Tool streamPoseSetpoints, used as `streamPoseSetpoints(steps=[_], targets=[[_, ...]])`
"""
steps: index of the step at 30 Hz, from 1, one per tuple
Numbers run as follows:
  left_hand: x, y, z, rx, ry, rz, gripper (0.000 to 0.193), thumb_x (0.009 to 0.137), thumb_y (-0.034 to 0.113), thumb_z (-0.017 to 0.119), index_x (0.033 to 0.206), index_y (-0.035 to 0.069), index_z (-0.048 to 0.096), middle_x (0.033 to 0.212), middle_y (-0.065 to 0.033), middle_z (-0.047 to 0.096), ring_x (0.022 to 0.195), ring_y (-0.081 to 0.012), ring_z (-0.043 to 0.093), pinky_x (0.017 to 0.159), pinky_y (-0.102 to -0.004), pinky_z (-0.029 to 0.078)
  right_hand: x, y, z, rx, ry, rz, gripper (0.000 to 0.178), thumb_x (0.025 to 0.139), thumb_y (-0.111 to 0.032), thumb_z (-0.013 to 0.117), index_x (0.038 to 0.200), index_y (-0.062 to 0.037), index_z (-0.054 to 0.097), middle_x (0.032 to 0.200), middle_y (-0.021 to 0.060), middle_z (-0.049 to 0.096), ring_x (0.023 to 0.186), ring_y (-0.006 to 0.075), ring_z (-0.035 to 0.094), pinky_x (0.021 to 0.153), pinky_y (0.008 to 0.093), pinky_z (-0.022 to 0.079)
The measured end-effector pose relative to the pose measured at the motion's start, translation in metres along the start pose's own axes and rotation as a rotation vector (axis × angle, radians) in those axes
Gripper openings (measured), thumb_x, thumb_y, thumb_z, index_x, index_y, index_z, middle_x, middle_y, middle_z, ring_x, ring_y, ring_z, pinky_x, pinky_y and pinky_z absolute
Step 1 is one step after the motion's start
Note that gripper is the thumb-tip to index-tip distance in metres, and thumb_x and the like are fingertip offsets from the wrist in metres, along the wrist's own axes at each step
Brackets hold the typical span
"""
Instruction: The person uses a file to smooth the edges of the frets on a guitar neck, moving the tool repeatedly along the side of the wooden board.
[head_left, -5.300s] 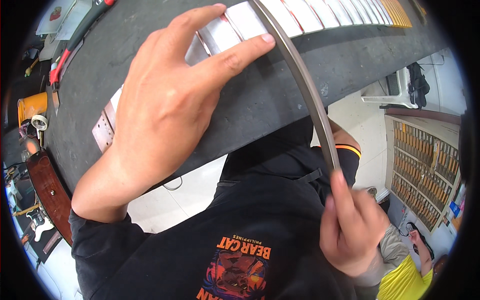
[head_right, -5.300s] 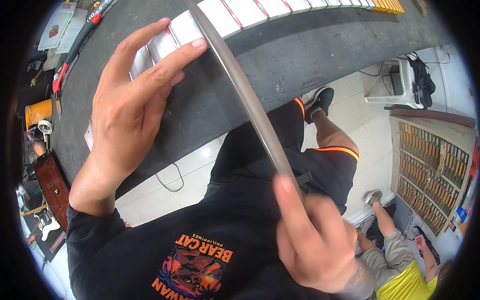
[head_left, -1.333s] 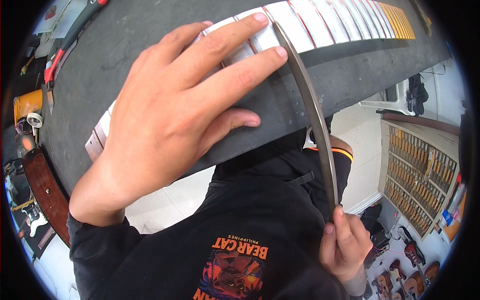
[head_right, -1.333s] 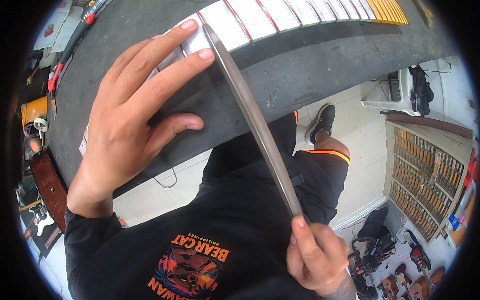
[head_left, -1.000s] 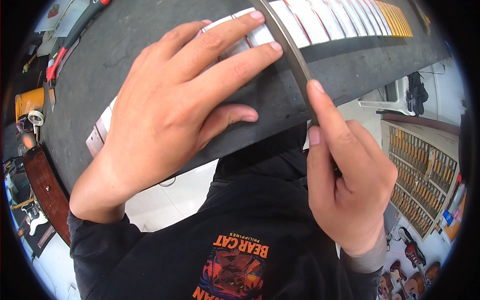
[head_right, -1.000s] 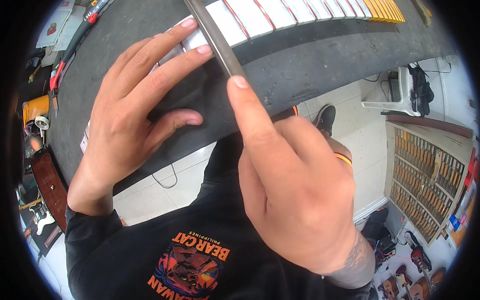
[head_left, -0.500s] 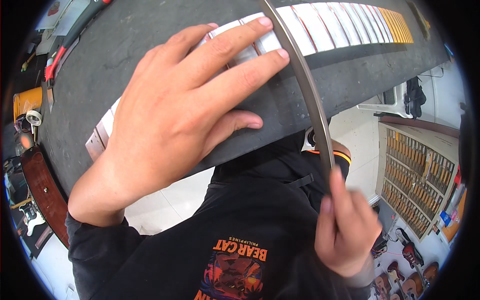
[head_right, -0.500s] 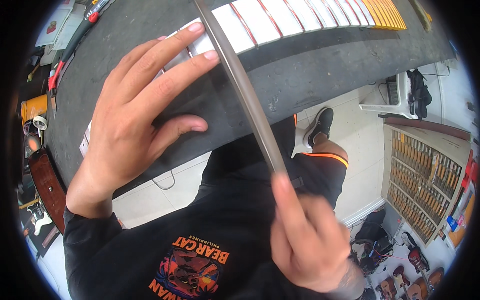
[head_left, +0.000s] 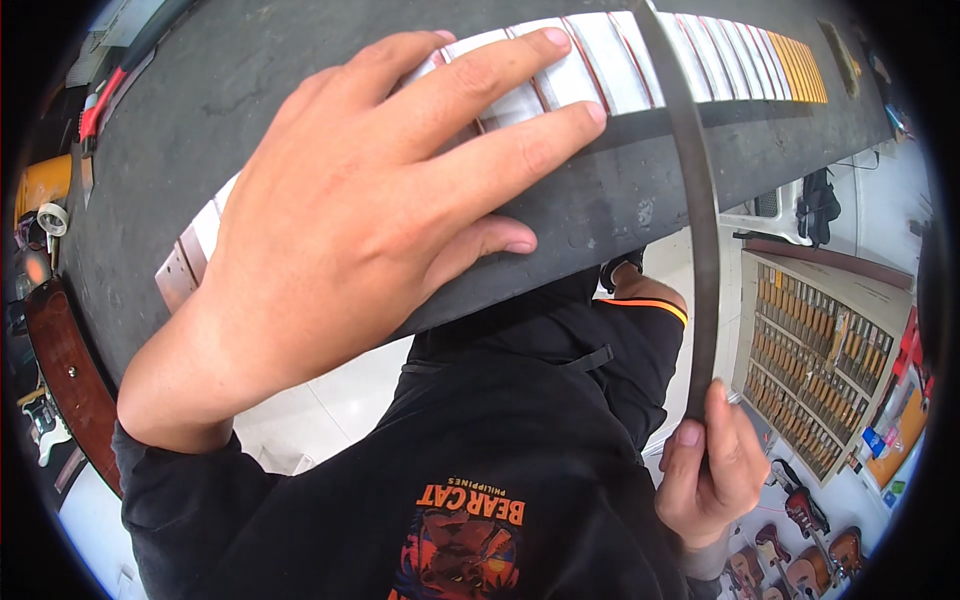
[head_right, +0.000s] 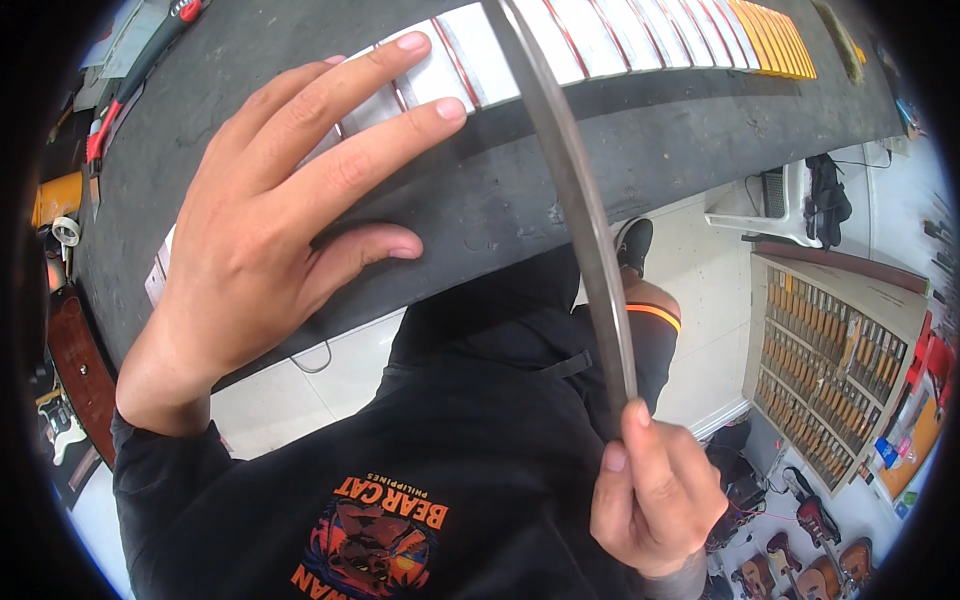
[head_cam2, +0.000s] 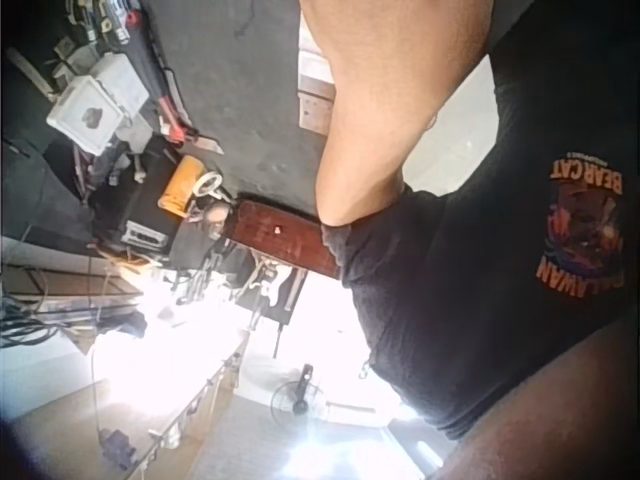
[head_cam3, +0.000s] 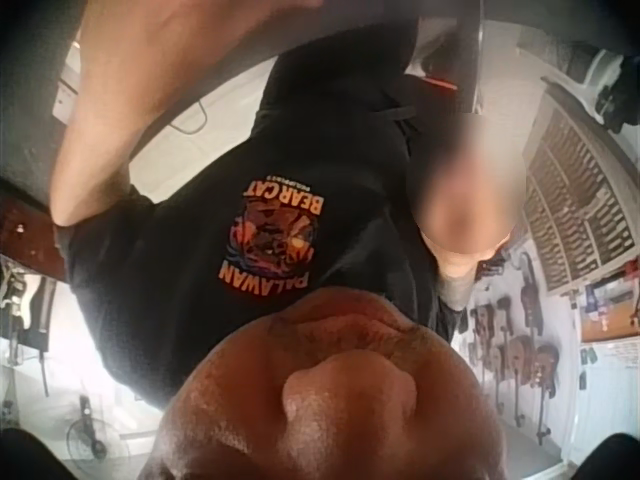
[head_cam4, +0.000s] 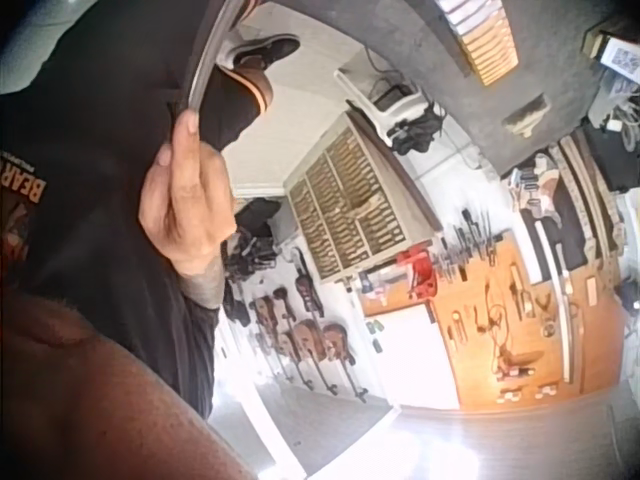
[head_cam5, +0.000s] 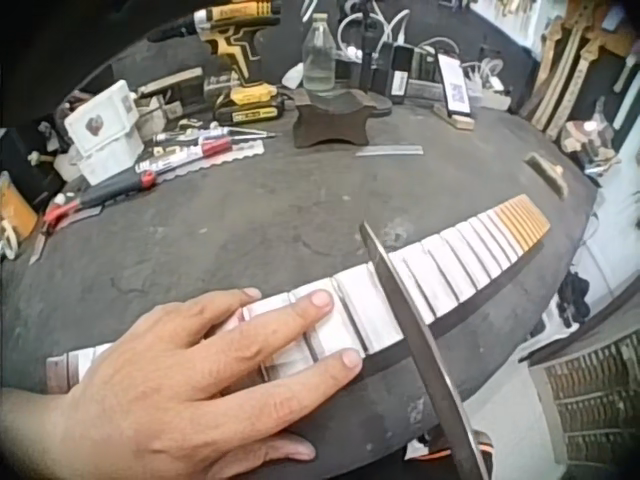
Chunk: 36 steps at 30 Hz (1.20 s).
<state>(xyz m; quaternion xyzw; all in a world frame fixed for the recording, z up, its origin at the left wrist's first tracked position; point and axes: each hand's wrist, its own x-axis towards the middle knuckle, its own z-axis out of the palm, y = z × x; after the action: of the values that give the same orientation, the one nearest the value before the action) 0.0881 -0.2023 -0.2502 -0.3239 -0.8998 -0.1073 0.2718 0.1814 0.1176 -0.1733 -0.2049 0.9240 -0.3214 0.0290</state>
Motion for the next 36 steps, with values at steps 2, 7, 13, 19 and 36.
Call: streamPoseSetpoints(steps=[2,7,13,19,36], targets=[[0.025,0.016,-0.033,-0.087,-0.171,-0.108,0.067,0.066,0.020,0.081,0.130,0.017,0.064,0.143,-0.0086,0.055,0.118,-0.0352,0.056,0.099,-0.0435,0.048,-0.010,0.003,-0.003,0.001,-0.042,-0.008,0.051,0.076,0.013,0.064,0.126,0.0039,0.063,0.077,0.0167,0.065,0.059,0.0228,0.063,0.056,0.0284,0.051],[0.035,0.022,-0.039,-0.183,-0.334,-0.220,0.067,0.067,0.018,0.081,0.131,0.017,0.063,0.144,-0.0104,0.053,0.119,-0.0352,0.056,0.100,-0.0435,0.048,-0.029,0.007,-0.001,0.001,-0.044,0.023,0.052,0.076,0.012,0.065,0.127,0.0020,0.063,0.077,0.0158,0.064,0.058,0.0225,0.062,0.055,0.0280,0.050],[0.031,0.029,-0.046,-0.184,-0.330,-0.214,0.068,0.068,0.019,0.081,0.133,0.016,0.060,0.144,-0.0115,0.052,0.120,-0.0353,0.056,0.100,-0.0436,0.048,-0.033,0.013,0.007,0.004,-0.041,-0.045,0.055,0.073,0.013,0.065,0.127,0.0011,0.064,0.076,0.0143,0.064,0.057,0.0213,0.061,0.054,0.0281,0.050],[0.031,0.025,-0.043,-0.187,-0.322,-0.211,0.070,0.069,0.020,0.082,0.134,0.014,0.057,0.145,-0.0126,0.050,0.121,-0.0353,0.055,0.100,-0.0438,0.049,-0.032,0.011,0.009,0.029,-0.044,-0.061,0.054,0.075,0.013,0.063,0.128,0.0021,0.063,0.076,0.0138,0.063,0.058,0.0204,0.059,0.055,0.0275,0.049],[0.028,0.022,-0.044,-0.188,-0.314,-0.214,0.075,0.072,0.021,0.082,0.138,0.010,0.048,0.146,-0.0157,0.046,0.124,-0.0355,0.054,0.101,-0.0443,0.049,0.049,0.001,0.042,-0.066,0.084,-0.193,0.056,0.072,0.013,0.068,0.126,-0.0024,0.067,0.071,0.0071,0.057,0.057,0.0197,0.057,0.052,0.0296,0.049]])
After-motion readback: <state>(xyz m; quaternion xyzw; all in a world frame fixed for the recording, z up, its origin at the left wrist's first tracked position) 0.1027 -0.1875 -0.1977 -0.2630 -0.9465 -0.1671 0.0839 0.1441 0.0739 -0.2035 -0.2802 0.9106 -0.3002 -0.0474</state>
